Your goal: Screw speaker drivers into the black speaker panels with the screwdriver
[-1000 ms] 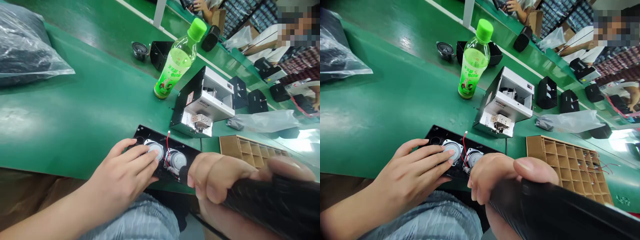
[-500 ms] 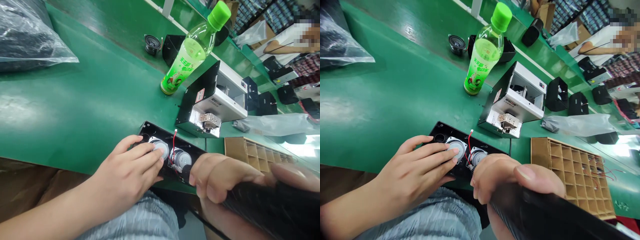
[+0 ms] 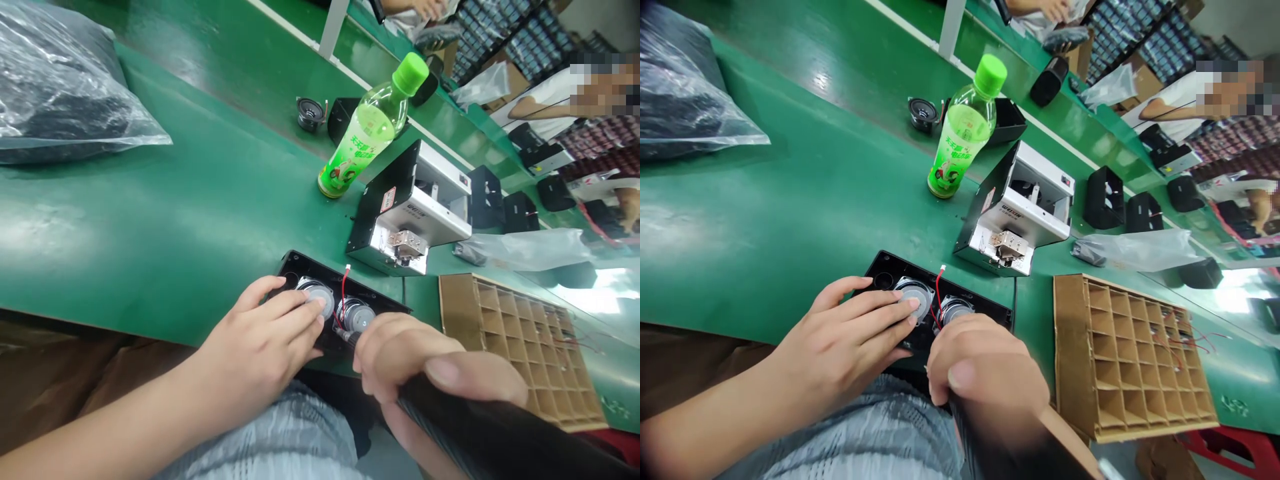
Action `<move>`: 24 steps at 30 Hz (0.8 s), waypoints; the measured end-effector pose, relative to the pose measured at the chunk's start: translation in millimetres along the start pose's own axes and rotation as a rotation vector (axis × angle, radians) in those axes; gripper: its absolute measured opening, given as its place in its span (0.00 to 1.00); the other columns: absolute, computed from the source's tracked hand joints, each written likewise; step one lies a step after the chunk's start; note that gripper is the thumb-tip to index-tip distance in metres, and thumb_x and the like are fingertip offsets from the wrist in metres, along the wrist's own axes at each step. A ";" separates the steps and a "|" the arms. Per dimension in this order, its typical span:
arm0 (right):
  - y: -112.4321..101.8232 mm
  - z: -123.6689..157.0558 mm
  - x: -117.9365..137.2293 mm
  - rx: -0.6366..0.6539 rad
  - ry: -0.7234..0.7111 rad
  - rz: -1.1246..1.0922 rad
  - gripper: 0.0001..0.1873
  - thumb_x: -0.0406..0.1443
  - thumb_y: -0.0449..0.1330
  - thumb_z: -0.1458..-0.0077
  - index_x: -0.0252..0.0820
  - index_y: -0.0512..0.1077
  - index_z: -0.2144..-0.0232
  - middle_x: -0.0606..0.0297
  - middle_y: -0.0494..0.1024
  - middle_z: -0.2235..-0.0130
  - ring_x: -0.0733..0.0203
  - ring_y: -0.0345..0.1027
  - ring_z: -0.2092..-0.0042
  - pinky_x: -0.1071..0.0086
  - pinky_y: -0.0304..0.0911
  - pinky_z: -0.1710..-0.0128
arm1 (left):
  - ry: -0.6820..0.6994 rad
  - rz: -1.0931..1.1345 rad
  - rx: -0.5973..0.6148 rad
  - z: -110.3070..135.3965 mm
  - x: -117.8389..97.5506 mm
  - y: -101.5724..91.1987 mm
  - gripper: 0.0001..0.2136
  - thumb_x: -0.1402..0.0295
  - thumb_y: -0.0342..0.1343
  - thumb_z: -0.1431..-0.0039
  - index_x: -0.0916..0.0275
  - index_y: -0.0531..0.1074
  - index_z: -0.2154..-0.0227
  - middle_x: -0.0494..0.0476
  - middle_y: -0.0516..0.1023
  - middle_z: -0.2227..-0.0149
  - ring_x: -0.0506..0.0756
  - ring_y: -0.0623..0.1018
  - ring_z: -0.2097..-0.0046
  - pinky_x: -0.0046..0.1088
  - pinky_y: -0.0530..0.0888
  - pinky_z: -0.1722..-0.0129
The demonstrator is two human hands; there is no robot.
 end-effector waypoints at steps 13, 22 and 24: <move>-2.6 -1.4 -5.0 -0.239 -0.048 -0.271 0.16 0.51 0.60 0.29 0.61 0.82 0.46 0.67 0.82 0.74 0.55 0.73 0.75 0.58 0.72 0.72 | -0.099 0.151 0.097 -22.9 17.7 -19.9 0.13 0.69 0.53 0.23 0.54 0.83 0.51 0.52 0.89 0.47 0.57 0.85 0.50 0.49 0.57 0.26; -95.8 -42.6 44.9 -0.694 -0.092 -0.166 0.23 0.61 0.57 0.31 0.59 0.82 0.51 0.71 0.75 0.73 0.58 0.70 0.76 0.61 0.71 0.71 | 0.018 0.050 0.388 -67.0 38.5 -11.3 0.13 0.70 0.61 0.34 0.50 0.83 0.51 0.49 0.90 0.50 0.60 0.87 0.55 0.42 0.70 0.52; -109.1 -48.0 42.7 -0.736 -0.090 -0.102 0.28 0.59 0.45 0.26 0.59 0.81 0.48 0.70 0.72 0.73 0.58 0.68 0.77 0.61 0.68 0.75 | 0.025 0.053 0.391 -70.5 40.2 -7.7 0.12 0.70 0.60 0.36 0.48 0.82 0.52 0.47 0.90 0.53 0.59 0.87 0.57 0.43 0.68 0.49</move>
Point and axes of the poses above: each hand's wrist, its own z-axis away from the middle knuckle, its own y-axis out of the palm, x = y × z, the point moved 6 cm from there along -z, towards the middle knuckle
